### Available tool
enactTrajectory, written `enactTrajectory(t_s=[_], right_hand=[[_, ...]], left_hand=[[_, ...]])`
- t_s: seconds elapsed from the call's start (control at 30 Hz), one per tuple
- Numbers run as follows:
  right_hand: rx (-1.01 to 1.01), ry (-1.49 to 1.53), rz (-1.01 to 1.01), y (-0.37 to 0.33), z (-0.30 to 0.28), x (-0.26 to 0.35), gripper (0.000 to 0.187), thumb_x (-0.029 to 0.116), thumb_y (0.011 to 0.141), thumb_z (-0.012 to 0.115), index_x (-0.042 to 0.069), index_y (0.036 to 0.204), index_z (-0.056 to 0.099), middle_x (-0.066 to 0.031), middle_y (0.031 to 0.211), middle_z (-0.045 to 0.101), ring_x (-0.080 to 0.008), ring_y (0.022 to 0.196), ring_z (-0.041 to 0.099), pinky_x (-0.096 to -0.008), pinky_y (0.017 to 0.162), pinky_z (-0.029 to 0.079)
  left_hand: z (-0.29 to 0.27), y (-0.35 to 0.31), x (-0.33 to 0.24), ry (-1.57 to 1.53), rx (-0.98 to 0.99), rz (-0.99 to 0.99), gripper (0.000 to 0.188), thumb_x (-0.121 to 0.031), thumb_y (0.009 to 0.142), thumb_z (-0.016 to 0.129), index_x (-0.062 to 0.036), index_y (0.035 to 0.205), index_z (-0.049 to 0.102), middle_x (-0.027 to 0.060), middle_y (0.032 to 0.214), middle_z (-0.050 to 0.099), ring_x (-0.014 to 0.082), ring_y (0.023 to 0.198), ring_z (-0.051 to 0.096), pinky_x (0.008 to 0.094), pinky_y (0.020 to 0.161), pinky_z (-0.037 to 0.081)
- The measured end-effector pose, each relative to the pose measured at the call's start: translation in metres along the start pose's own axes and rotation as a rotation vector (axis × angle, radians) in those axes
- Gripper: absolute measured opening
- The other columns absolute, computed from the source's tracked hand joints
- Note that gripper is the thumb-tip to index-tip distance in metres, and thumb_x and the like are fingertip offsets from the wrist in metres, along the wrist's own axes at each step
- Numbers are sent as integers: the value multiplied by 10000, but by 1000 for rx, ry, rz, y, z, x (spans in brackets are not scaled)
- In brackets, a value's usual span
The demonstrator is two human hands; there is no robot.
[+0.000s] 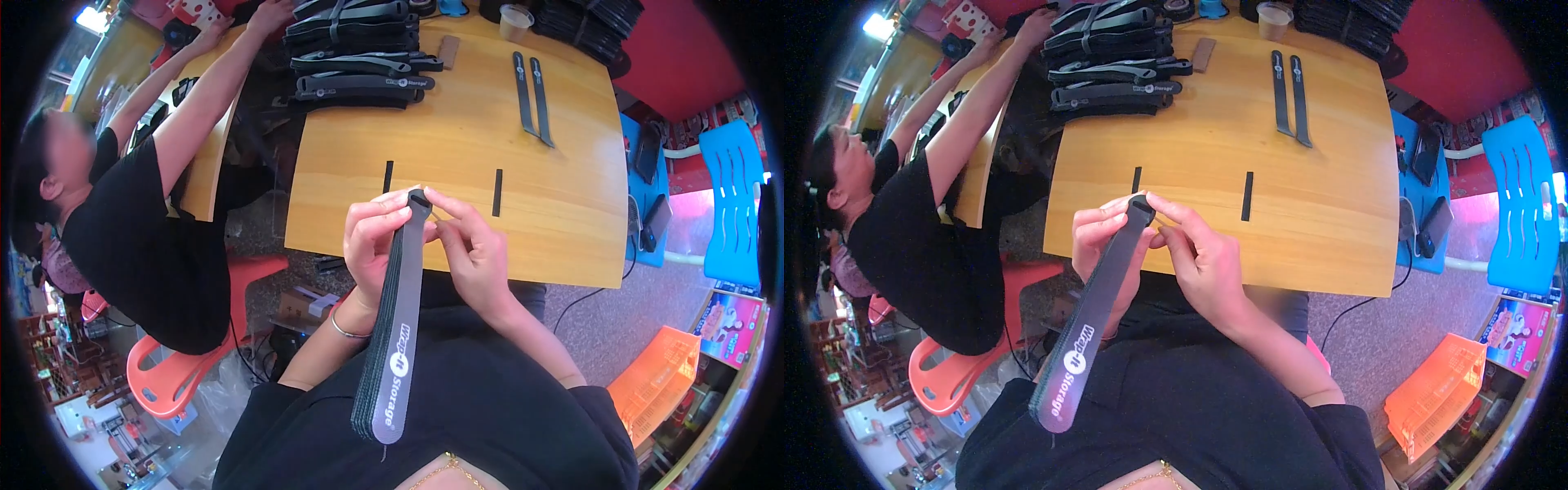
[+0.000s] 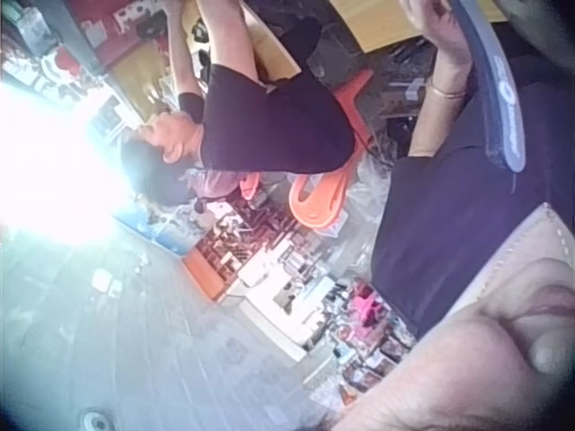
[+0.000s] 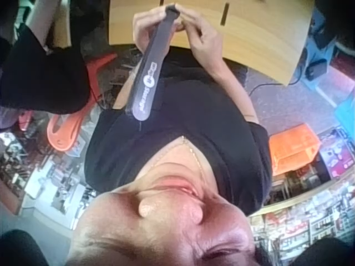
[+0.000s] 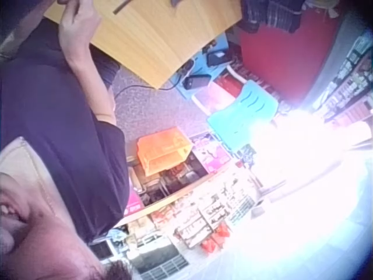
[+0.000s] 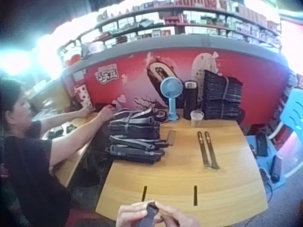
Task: Peeling apart and laying out velcro storage straps on a table in a workshop.
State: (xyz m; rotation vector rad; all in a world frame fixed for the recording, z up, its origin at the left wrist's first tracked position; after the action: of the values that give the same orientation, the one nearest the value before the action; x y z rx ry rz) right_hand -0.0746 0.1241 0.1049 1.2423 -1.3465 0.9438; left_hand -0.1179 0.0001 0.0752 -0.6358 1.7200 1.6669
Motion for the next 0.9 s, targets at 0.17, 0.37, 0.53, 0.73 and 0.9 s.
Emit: enactTrajectory(t_s=[0.17, 0.37, 0.53, 0.73, 0.9], right_hand=[[7, -15, -47, 3, 2, -5, 408, -26, 915, 510, 142, 1282, 566, -96, 839, 695, -85, 697, 642, -218, 588, 459], [38, 98, 4, 5, 7, -11, 404, -7, 929, 490, 152, 1293, 562, -68, 781, 674, -32, 617, 539, -208, 549, 416], [45, 377, 93, 8, 16, -18, 376, 0, 940, 483, 112, 1291, 560, -29, 751, 660, -21, 668, 541, -193, 598, 409], [26, 370, 61, 12, 19, -16, 373, -9, 934, 487, 100, 1284, 556, -42, 771, 671, -34, 668, 572, -184, 601, 418], [55, 97, -9, 23, 16, -12, 365, -15, 927, 492, 110, 1262, 567, -70, 786, 682, -58, 660, 615, -196, 599, 453]], left_hand=[[0, -2, 3, -22, -30, -9, 411, 93, 704, 755, -15, 1045, 552, 125, 1086, 507, 315, 1060, 598, 348, 851, 574], [-5, 1, 5, 134, 10, 96, 425, 78, 681, 776, -23, 1032, 561, 116, 1076, 519, 359, 1047, 605, 379, 842, 578], [-8, 5, 8, 207, 2, 158, 392, 59, 676, 785, -24, 1001, 583, 120, 1049, 559, 373, 1021, 618, 386, 819, 578], [-15, 7, 10, 245, 42, 170, 355, 63, 668, 783, -19, 970, 616, 123, 1039, 592, 371, 1019, 621, 393, 832, 565], [-21, 16, 10, 229, 15, 143, 378, 56, 657, 794, -20, 985, 624, 122, 1031, 603, 348, 1020, 626, 392, 844, 552]])
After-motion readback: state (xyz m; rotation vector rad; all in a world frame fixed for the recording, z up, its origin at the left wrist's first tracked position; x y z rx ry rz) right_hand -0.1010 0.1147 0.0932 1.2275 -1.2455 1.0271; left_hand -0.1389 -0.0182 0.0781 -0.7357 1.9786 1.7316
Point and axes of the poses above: each hand's wrist, its own y-axis towards the middle knuckle, its own z-axis out of the palm, x = y × z, the point moved 1 cm from there along y, towards the middle knuckle
